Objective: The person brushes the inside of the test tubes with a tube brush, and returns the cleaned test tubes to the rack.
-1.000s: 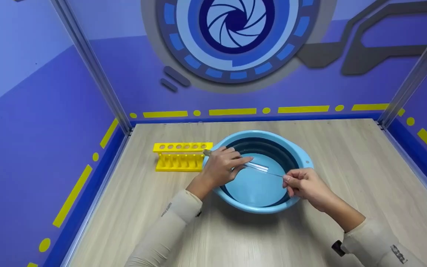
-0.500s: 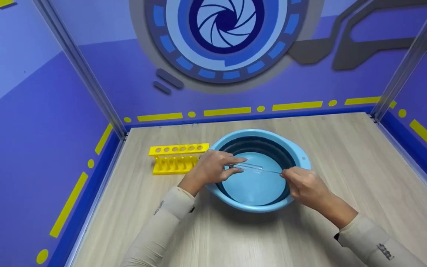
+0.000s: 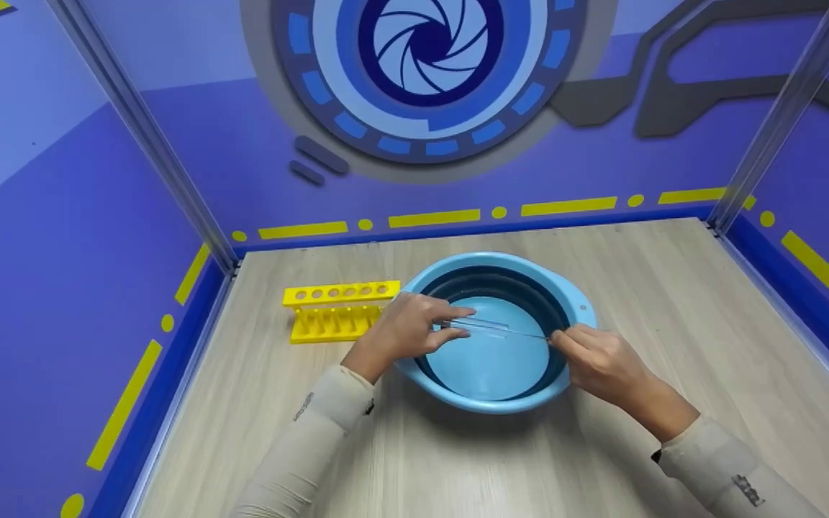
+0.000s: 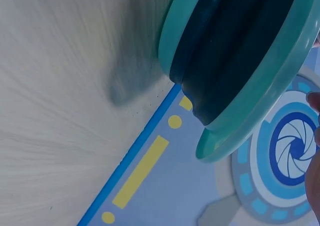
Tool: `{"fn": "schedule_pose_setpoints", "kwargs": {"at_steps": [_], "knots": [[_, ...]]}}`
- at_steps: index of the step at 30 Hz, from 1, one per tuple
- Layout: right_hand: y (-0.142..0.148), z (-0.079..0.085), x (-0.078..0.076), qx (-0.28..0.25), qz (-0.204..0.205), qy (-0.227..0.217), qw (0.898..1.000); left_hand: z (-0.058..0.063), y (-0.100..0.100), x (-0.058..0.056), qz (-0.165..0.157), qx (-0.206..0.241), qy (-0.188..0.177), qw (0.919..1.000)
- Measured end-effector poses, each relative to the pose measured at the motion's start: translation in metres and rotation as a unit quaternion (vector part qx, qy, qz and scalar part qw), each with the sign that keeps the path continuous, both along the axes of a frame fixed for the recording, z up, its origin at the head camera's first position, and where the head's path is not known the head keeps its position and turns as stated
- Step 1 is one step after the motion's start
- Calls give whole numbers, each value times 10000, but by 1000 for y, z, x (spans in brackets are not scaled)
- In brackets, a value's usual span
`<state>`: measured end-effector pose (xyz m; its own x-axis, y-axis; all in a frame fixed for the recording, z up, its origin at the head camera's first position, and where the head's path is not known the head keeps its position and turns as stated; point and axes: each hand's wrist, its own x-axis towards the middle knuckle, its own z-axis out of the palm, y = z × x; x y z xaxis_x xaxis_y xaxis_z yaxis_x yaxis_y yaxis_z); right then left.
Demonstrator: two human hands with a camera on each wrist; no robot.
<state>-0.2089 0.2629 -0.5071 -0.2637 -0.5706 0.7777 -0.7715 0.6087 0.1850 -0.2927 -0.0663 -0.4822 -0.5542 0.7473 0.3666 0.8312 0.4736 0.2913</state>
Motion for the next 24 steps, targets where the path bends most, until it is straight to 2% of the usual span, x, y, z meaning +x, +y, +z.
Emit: {"fn": "schedule_pose_setpoints", "kwargs": {"at_steps": [9, 15, 24], "knots": [[4, -4, -2, 90, 119, 309, 9994, -2, -2, 3, -12, -26, -148, 9999], [8, -3, -1, 100, 206, 332, 9992, 0, -2, 6, 12, -59, -310, 9995], [12, -2, 1, 176, 162, 343, 9991, 1, -3, 9, 127, -60, -324, 9994]]}}
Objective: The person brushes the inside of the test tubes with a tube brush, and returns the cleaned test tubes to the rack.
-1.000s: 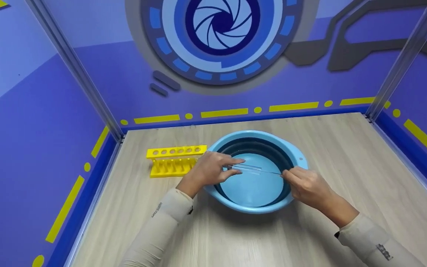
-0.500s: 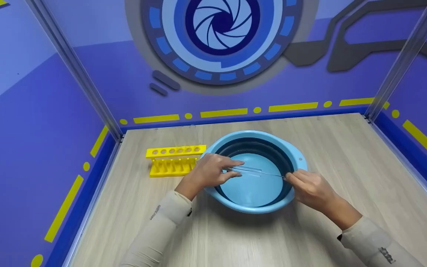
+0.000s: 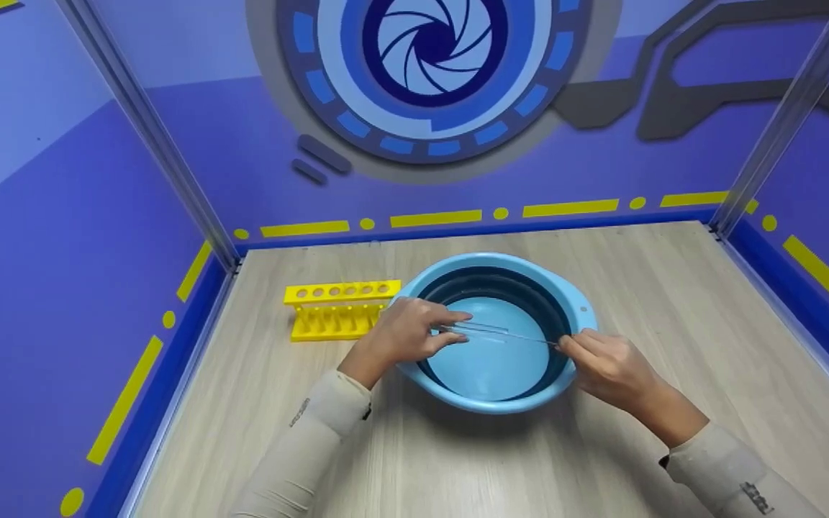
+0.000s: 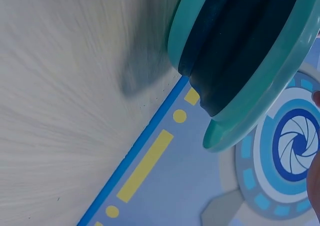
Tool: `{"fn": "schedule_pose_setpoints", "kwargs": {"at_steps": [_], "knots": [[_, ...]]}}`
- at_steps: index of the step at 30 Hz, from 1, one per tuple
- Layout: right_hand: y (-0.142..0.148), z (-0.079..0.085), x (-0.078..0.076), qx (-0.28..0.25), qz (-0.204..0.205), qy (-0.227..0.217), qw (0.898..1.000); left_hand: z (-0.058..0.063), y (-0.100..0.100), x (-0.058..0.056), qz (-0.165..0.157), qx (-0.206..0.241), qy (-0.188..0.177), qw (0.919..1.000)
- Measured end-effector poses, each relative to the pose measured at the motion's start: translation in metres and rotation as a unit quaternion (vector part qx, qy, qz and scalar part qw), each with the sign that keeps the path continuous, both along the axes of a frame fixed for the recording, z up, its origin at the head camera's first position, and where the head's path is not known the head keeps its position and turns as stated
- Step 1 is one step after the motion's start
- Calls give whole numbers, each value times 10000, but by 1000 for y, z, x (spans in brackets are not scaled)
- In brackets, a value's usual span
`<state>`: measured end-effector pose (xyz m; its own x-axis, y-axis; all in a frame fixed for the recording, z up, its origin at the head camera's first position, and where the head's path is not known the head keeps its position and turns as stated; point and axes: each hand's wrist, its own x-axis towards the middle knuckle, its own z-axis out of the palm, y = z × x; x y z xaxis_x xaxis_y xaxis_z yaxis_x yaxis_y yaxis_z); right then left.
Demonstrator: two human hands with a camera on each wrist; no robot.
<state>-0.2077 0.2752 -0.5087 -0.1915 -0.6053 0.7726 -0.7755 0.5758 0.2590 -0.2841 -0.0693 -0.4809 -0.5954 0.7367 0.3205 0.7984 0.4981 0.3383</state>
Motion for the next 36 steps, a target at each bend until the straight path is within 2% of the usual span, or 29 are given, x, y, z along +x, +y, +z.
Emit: {"fn": "schedule_pose_setpoints", "kwargs": {"at_steps": [7, 18, 27, 36], "knots": [[4, 1, -1, 63, 20, 166, 9998, -2, -1, 2, 63, 71, -118, 9999], [4, 1, -9, 50, 269, 182, 9995, -7, -8, 5, 337, 90, 62, 9994], [5, 2, -12, 194, 335, 253, 9989, -11, -15, 6, 453, 160, -118, 9988], [12, 5, -10, 241, 115, 189, 9995, -11, -16, 5, 488, 201, -143, 9985]]}}
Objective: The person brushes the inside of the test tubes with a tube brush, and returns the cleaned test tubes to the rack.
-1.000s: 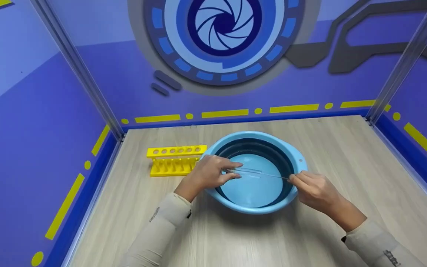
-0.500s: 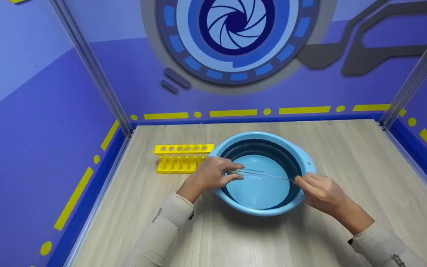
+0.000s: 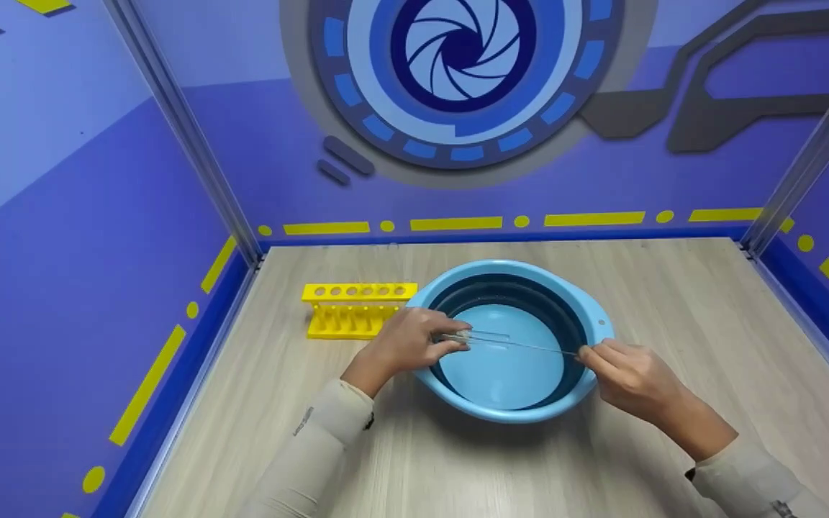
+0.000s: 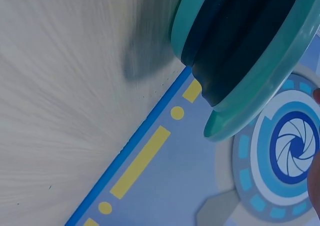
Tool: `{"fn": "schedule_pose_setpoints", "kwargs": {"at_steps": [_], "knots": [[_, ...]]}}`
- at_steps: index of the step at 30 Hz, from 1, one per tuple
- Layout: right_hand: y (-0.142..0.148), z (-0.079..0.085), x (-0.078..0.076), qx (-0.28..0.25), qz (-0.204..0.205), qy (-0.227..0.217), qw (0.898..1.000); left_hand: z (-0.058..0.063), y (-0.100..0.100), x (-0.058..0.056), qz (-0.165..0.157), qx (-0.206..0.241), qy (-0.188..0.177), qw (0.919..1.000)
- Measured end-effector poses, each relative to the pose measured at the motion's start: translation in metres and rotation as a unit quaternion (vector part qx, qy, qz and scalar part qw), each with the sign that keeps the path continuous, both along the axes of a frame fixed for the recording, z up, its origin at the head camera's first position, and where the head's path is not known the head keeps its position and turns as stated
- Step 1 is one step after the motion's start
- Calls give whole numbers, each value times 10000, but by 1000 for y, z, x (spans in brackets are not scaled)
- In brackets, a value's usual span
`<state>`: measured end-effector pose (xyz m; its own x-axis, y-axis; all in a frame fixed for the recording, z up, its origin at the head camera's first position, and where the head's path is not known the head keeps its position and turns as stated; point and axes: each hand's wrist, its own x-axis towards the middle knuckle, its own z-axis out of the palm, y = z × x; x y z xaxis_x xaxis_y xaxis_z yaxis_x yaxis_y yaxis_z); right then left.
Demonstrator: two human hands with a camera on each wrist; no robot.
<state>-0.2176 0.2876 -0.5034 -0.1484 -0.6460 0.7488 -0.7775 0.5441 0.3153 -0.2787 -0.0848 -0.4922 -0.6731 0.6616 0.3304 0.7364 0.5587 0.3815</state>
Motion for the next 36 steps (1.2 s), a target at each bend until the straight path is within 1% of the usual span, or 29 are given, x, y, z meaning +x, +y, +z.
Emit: {"fn": "schedule_pose_setpoints", "kwargs": {"at_steps": [6, 8, 15, 21, 24, 27, 30, 36], "knots": [[5, 0, 2, -44, -62, 35, 10000, 0, 0, -1, 8, 39, -12, 10000], [6, 0, 4, -11, -104, 21, 9999, 1, 0, -1, 28, 22, 51, 10000], [9, 1, 7, 27, -217, -19, 9998, 0, -1, -3, 70, -28, 467, 9989], [13, 1, 10, -16, -303, -142, 9994, -5, -2, -5, -32, 174, 956, 9953], [14, 0, 12, -213, -301, -357, 9987, -7, -2, -6, -46, 315, 1094, 9935], [15, 0, 14, -413, -287, -647, 9966, -7, -3, -6, -1, 413, 1051, 9936], [15, 1, 15, -510, -295, -958, 9937, -6, -5, -6, 49, 410, 994, 9942], [15, 6, 18, -500, -368, -1821, 9813, -7, -11, -7, 178, 253, 1013, 9944]]}}
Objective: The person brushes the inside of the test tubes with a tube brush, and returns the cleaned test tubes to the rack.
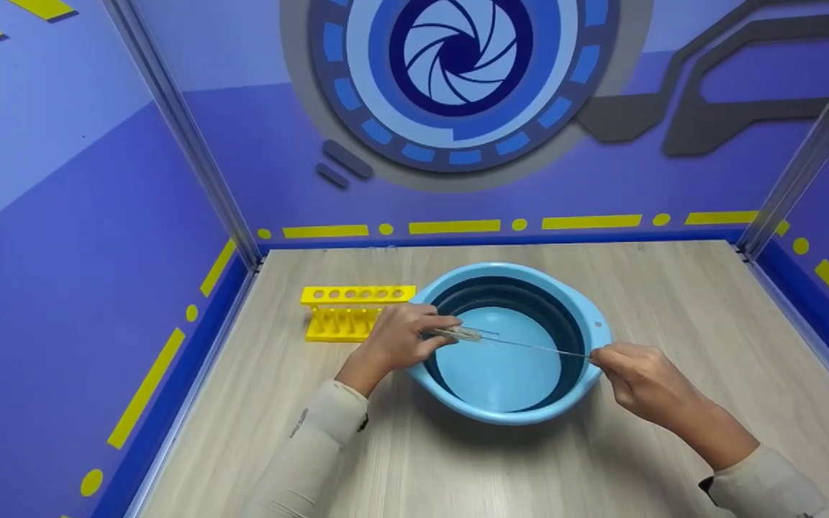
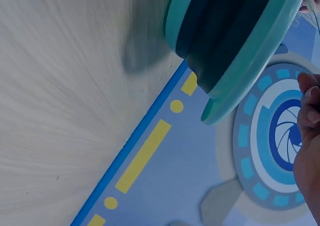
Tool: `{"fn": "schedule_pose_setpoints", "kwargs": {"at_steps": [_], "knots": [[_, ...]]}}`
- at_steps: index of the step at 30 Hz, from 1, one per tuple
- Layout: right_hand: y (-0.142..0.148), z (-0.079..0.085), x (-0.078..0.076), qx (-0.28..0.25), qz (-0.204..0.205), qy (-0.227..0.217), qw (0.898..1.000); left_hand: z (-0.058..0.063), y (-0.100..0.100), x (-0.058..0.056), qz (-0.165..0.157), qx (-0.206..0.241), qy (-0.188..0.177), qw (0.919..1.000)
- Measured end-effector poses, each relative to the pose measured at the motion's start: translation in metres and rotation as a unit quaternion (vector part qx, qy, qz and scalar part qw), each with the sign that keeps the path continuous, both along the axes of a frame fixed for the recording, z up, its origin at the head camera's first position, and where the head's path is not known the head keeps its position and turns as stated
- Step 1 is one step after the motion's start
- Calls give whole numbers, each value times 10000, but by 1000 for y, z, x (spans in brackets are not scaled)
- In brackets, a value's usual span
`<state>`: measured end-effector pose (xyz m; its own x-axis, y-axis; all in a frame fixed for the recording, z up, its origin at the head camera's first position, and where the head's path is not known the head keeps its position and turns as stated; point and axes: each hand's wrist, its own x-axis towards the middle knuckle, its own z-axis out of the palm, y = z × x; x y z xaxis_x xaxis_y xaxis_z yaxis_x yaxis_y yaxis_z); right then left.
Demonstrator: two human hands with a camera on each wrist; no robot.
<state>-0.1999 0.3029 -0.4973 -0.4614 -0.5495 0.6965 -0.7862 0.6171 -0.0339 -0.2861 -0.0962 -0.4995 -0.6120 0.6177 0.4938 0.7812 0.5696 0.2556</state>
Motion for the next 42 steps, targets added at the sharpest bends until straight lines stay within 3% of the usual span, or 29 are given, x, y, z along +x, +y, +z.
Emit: {"fn": "schedule_pose_setpoints", "kwargs": {"at_steps": [6, 12, 21, 24, 27, 31, 35, 39, 42], "knots": [[1, 6, 4, -24, -98, -478, 9988, -1, -4, -3, 16, -18, -8, 10000], [6, 7, 7, -381, 36, -778, 9962, 0, -4, -4, 22, 4, -36, 10000], [10, 8, 16, -729, 8, -1230, 9897, -1, -6, -4, 33, -41, 219, 9997], [14, 10, 18, -774, -102, -1270, 9888, 0, -6, -6, -2, -68, 92, 9999], [17, 12, 18, -714, -222, -1226, 9896, 2, -9, -6, -1, -100, -258, 9996], [22, 11, 17, -417, -349, -877, 9947, 4, -12, -5, -22, -212, -919, 9955], [26, 8, 12, 89, -341, 278, 9990, 7, -19, -6, 10, -346, -1598, 9865], [29, 6, 7, 435, -320, 1521, 9869, 11, -23, -5, -8, -350, -1983, 9795], [28, 6, 7, 414, -288, 1960, 9793, 13, -24, -5, -50, -355, -2038, 9784]]}}
